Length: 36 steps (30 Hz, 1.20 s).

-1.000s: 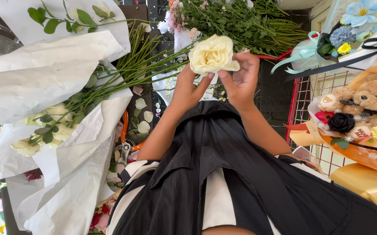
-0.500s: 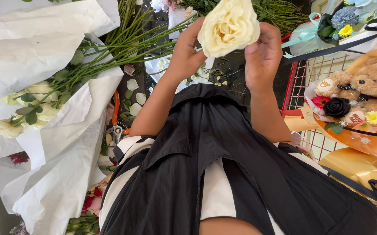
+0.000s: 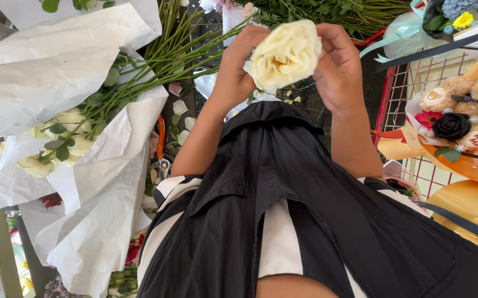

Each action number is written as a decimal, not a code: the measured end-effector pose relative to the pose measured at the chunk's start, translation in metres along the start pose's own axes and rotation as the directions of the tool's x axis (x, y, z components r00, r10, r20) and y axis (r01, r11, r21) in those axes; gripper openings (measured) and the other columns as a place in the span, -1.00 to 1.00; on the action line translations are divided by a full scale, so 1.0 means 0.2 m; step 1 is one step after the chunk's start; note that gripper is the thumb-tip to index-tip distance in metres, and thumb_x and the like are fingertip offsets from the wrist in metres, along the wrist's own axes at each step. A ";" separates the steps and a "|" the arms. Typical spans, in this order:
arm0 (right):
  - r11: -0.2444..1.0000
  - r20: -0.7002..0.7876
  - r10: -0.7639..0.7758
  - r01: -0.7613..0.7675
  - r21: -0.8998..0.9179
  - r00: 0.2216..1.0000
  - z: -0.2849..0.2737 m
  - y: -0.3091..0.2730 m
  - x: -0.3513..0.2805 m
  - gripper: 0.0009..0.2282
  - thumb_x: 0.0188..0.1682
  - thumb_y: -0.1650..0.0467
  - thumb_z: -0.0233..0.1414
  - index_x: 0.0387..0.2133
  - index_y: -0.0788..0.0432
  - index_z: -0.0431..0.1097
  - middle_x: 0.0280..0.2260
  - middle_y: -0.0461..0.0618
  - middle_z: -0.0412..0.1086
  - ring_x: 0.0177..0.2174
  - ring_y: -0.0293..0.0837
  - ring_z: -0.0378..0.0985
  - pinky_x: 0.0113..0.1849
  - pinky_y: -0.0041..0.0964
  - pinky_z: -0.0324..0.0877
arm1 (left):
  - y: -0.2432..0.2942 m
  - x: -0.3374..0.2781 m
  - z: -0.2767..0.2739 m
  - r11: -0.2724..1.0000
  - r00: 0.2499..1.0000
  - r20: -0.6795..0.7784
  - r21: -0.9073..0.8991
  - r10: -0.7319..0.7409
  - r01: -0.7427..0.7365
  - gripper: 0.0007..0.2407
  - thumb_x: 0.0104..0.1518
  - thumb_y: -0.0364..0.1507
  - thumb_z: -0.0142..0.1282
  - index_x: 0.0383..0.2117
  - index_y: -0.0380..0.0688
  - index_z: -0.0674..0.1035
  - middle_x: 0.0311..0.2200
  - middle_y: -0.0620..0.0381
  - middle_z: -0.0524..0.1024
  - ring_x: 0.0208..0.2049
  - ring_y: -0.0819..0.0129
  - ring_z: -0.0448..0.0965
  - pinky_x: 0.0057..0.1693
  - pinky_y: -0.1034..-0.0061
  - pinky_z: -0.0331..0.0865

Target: The person removes outer petals from white roses by hand, handles stems of greenery, and organizes flowers on a work surface in a florist environment.

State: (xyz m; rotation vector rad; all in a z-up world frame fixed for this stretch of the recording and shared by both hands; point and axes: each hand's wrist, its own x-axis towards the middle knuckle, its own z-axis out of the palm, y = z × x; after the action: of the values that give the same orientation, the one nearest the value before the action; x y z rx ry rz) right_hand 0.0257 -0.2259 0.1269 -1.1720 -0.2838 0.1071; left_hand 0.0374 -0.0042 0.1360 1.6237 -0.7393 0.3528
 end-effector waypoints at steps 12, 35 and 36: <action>0.575 -0.106 -0.772 0.618 -0.536 0.626 0.12 -0.30 -0.03 -0.74 0.21 0.23 -0.03 -0.17 0.19 0.17 -0.27 0.12 0.14 -0.32 -0.02 0.24 -0.26 -0.19 0.26 | 0.17 0.27 0.12 0.996 0.980 -0.193 0.083 0.038 -0.022 -0.80 0.18 -0.61 0.15 -0.19 0.07 0.52 -0.32 0.30 0.54 -0.31 0.46 0.54 -0.12 0.46 0.68; 0.696 -0.060 -0.651 0.564 -0.444 0.757 0.30 -0.13 0.13 -0.64 0.12 0.46 0.16 0.04 0.04 0.10 -0.02 -0.05 0.14 -0.29 -0.09 0.34 -0.22 -0.23 0.29 | 0.24 0.19 0.14 0.896 0.954 -0.205 -0.429 -0.219 0.113 -0.81 0.24 -0.50 0.19 -0.17 -0.02 0.38 -0.20 0.27 0.34 -0.19 0.52 0.46 -0.14 0.63 0.55; 0.696 -0.066 -0.648 0.555 -0.456 0.759 0.31 -0.14 0.13 -0.61 0.12 0.44 0.18 0.09 0.02 0.11 -0.06 -0.04 0.17 -0.30 -0.10 0.32 -0.22 -0.24 0.26 | 0.24 0.17 0.14 0.838 0.957 -0.172 -0.535 -0.232 0.107 -0.81 0.27 -0.53 0.18 -0.12 -0.05 0.40 -0.13 0.26 0.35 -0.12 0.54 0.46 -0.08 0.63 0.52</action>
State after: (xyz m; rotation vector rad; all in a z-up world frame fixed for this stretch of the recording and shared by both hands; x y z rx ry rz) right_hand 0.0319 -0.1759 0.1780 -1.4379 -0.5006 -0.7081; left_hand 0.0277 -0.0430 0.1880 1.0950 -0.4520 0.1824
